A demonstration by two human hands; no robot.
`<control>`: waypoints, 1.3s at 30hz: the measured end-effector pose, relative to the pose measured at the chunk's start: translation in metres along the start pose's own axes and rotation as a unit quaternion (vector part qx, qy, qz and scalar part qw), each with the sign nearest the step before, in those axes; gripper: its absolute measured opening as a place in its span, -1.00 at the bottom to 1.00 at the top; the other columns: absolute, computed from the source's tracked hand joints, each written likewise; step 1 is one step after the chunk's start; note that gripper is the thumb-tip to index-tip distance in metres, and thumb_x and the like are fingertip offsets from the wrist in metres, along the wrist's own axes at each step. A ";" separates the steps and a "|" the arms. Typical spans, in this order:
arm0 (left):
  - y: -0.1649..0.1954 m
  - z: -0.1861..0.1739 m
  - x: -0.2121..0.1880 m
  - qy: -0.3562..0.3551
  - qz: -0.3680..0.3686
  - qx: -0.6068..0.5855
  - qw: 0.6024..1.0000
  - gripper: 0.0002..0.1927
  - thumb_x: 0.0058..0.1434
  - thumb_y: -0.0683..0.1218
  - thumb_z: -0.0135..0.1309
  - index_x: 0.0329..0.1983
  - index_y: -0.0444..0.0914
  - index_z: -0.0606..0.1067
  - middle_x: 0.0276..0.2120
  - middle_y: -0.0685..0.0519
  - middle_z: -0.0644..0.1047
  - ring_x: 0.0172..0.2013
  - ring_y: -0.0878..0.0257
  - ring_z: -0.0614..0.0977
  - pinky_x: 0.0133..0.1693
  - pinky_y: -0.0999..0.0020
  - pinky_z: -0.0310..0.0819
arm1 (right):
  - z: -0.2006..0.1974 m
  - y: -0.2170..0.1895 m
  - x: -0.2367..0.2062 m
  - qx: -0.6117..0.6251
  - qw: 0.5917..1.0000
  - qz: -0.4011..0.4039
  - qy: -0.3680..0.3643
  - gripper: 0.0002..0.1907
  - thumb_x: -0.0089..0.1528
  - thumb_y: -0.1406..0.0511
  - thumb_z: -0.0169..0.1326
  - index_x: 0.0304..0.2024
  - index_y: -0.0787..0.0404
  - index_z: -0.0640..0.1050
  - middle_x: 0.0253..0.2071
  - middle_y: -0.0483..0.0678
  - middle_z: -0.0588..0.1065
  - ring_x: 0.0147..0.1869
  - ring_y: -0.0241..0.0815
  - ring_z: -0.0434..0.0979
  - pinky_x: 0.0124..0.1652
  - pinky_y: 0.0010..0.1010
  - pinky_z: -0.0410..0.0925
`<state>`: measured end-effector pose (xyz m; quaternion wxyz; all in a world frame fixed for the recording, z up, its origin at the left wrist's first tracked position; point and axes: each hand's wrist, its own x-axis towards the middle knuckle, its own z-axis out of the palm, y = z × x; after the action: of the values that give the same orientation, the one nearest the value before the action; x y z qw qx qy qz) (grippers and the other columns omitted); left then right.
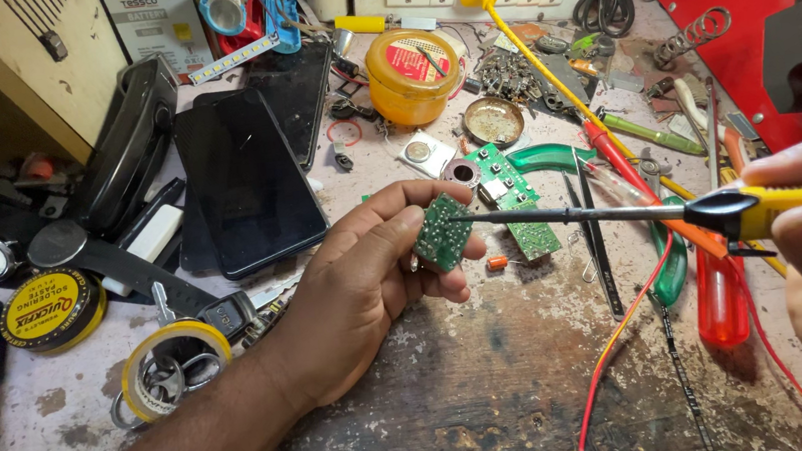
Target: The person holds a small blue electronic component and touches it with multimeter probe leads to test it, then sets it down and picks up a green circuit board. They use a screwdriver to work on the circuit board, prying and pressing at its components while holding the board in one hand.
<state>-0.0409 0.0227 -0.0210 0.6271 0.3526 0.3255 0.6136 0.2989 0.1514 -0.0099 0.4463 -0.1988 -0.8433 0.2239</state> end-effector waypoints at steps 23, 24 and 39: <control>-0.007 -0.009 0.004 -0.014 -0.021 -0.005 1.000 -0.50 0.47 0.10 -0.16 0.28 -0.32 0.39 -0.05 -0.05 0.59 -0.21 0.35 0.54 -0.06 0.38 0.50 | 0.003 0.011 0.015 0.204 0.977 0.052 0.003 -0.75 0.49 0.27 0.13 0.11 0.15 0.36 0.06 0.12 0.45 0.14 -0.08 0.61 0.34 -0.12 0.45; -0.007 -0.009 0.004 -0.015 -0.024 -0.004 1.000 -0.52 0.47 0.10 -0.16 0.27 -0.32 0.39 -0.06 -0.05 0.59 -0.21 0.34 0.55 -0.06 0.38 0.50 | 0.004 0.012 0.018 0.213 0.976 0.050 0.003 -0.75 0.49 0.28 0.14 0.12 0.15 0.36 0.06 0.13 0.46 0.15 -0.07 0.62 0.36 -0.12 0.42; -0.004 -0.010 0.003 -0.023 -0.057 0.007 0.998 -0.51 0.49 0.12 -0.20 0.24 -0.30 0.44 -0.15 -0.04 0.60 -0.29 0.36 0.53 -0.15 0.40 0.49 | 0.012 -0.001 0.047 0.321 0.943 0.088 0.004 -0.80 0.47 0.36 0.08 0.11 0.24 0.41 0.01 0.21 0.53 0.12 -0.02 0.62 0.22 -0.06 0.52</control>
<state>-0.0470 0.0261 -0.0294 0.6660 0.3516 0.3348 0.5663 0.2645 0.1735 0.0154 0.4686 -0.1191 -0.7041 0.5200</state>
